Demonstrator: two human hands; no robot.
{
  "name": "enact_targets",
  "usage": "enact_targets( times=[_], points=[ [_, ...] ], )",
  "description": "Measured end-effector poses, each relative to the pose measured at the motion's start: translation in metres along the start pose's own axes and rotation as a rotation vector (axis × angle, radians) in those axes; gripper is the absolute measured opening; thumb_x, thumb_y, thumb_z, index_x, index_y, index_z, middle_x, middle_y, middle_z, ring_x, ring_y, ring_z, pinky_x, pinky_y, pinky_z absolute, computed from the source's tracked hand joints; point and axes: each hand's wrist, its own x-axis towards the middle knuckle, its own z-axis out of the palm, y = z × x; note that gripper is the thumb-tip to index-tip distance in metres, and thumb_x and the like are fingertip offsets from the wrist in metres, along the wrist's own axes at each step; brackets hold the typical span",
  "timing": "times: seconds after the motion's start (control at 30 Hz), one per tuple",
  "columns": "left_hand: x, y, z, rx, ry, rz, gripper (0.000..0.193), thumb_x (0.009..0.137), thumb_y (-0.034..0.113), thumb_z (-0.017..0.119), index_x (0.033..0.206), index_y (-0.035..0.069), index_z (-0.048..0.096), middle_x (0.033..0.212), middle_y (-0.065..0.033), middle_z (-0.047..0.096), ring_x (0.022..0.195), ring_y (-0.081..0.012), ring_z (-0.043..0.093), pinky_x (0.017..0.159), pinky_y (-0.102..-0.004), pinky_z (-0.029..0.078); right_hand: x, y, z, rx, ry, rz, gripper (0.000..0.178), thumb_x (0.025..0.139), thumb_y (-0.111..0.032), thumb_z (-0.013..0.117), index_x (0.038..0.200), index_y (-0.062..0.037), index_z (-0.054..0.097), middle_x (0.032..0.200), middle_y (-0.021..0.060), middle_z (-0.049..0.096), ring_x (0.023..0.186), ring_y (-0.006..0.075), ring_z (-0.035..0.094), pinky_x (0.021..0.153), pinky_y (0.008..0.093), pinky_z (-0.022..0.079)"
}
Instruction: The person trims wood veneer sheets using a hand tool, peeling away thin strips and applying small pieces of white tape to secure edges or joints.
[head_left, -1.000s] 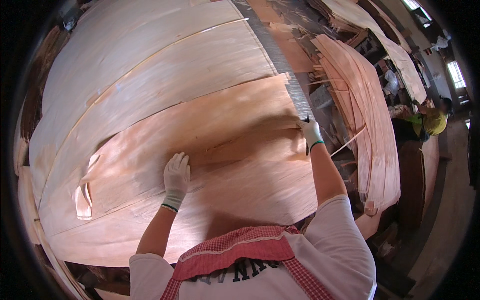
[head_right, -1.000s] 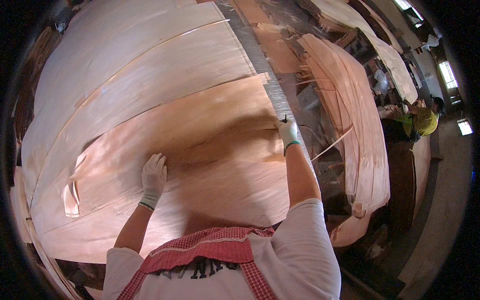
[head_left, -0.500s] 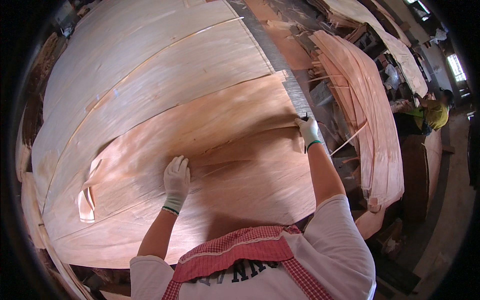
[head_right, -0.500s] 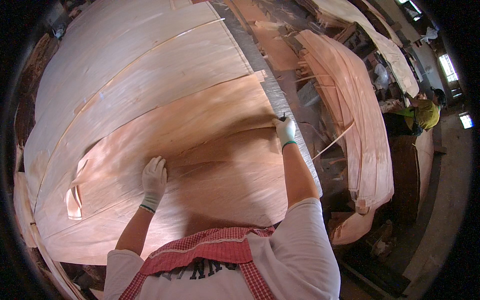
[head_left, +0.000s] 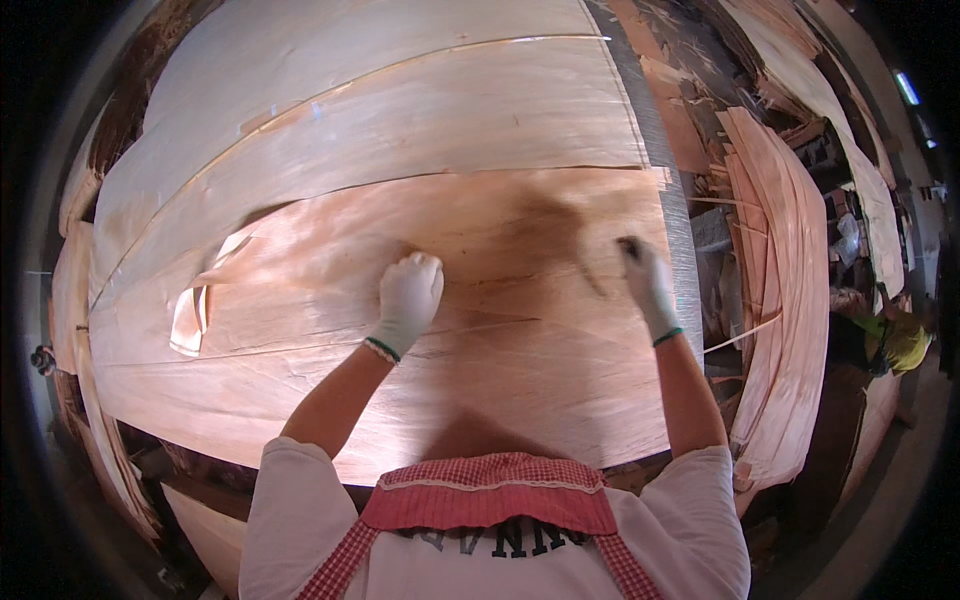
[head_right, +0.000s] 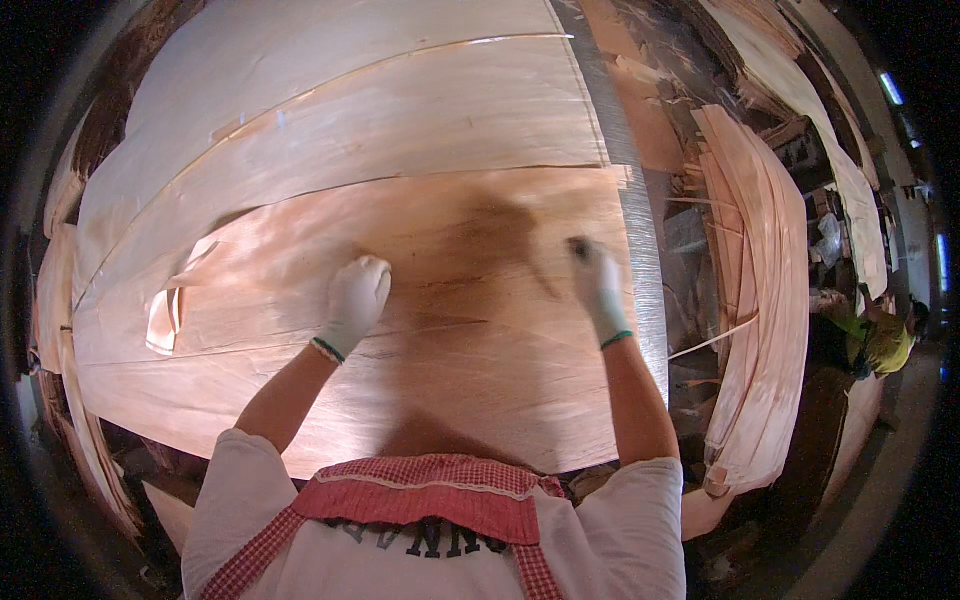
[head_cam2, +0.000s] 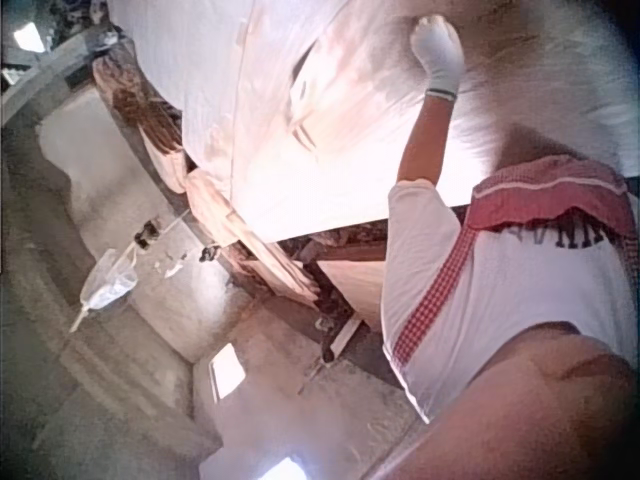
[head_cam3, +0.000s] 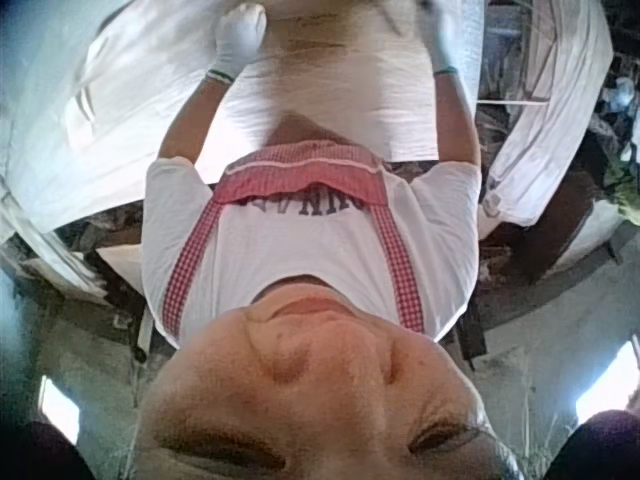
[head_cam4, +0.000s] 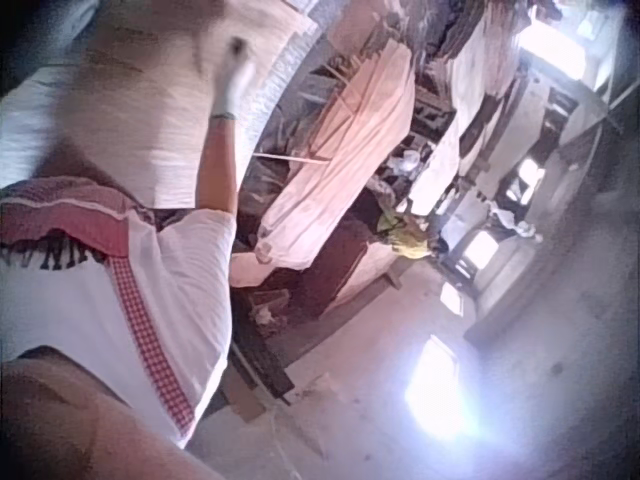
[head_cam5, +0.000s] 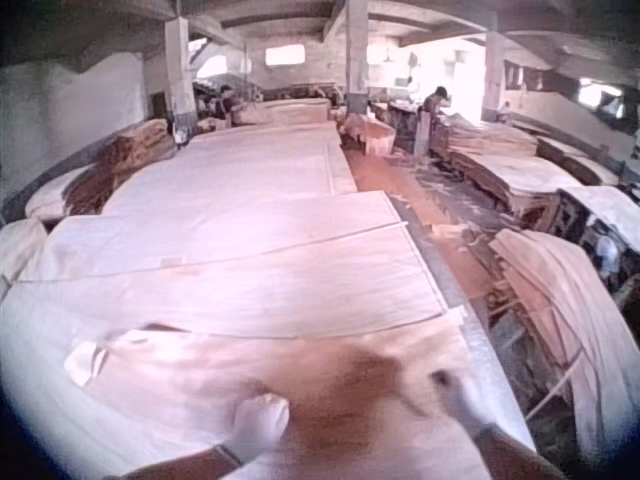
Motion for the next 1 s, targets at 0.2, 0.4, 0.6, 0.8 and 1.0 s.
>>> enact_targets(
  times=[0.2,0.4,0.6,0.8,1.0],
  points=[
    [0.071,-0.085,0.003,0.187,0.175,-0.143,0.029,0.086,0.024,0.059,0.113,0.012,0.058,0.108,-0.0128,0.064,0.099,-0.0357,0.060,0.089,-0.0474,0.045,-0.002,-0.079,0.054,-0.276,-0.396,0.112,0.032,0.090,-0.035,0.059,0.102,-0.0057,0.056,0.100,0.0220,0.061,0.092,0.0430,0.060,0.078,0.0510,0.048],
    [0.115,-0.144,0.004,0.242,-0.054,0.004,0.040,0.083,0.028,0.063,0.120,0.014,0.057,0.116,-0.0129,0.061,0.110,-0.0361,0.054,0.092,-0.0462,0.044,0.022,-0.055,0.062,-0.161,-0.549,0.088,0.038,0.086,-0.035,0.064,0.104,-0.0010,0.060,0.098,0.0241,0.066,0.095,0.0428,0.061,0.079,0.0484,0.048],
    [0.122,-0.133,-0.018,0.160,-0.183,-0.032,0.013,0.079,0.023,0.062,0.089,0.015,0.065,0.098,-0.0065,0.062,0.095,-0.0284,0.061,0.086,-0.0431,0.044,0.037,-0.060,0.064,-0.121,-0.635,0.146,0.040,0.082,-0.030,0.069,0.108,0.0008,0.062,0.095,0.0242,0.066,0.090,0.0372,0.064,0.078,0.0426,0.050],
    [0.024,-0.057,-0.060,0.356,0.219,0.243,0.006,0.081,0.015,0.063,0.085,0.013,0.059,0.096,-0.0044,0.056,0.100,-0.0278,0.056,0.092,-0.0450,0.046,0.033,-0.042,0.069,0.109,-0.587,0.097,0.048,0.082,-0.023,0.071,0.123,-0.0013,0.058,0.099,0.0226,0.067,0.089,0.0302,0.066,0.076,0.0374,0.051],
    [-0.033,-0.034,-0.072,0.170,0.087,0.191,0.009,0.078,0.013,0.065,0.085,0.012,0.059,0.091,-0.0048,0.055,0.096,-0.0237,0.056,0.097,-0.0418,0.045,0.034,-0.049,0.066,0.094,-0.653,0.094,0.052,0.081,-0.023,0.071,0.126,-0.0014,0.056,0.099,0.0213,0.068,0.088,0.0267,0.066,0.074,0.0354,0.051]
  ],
)
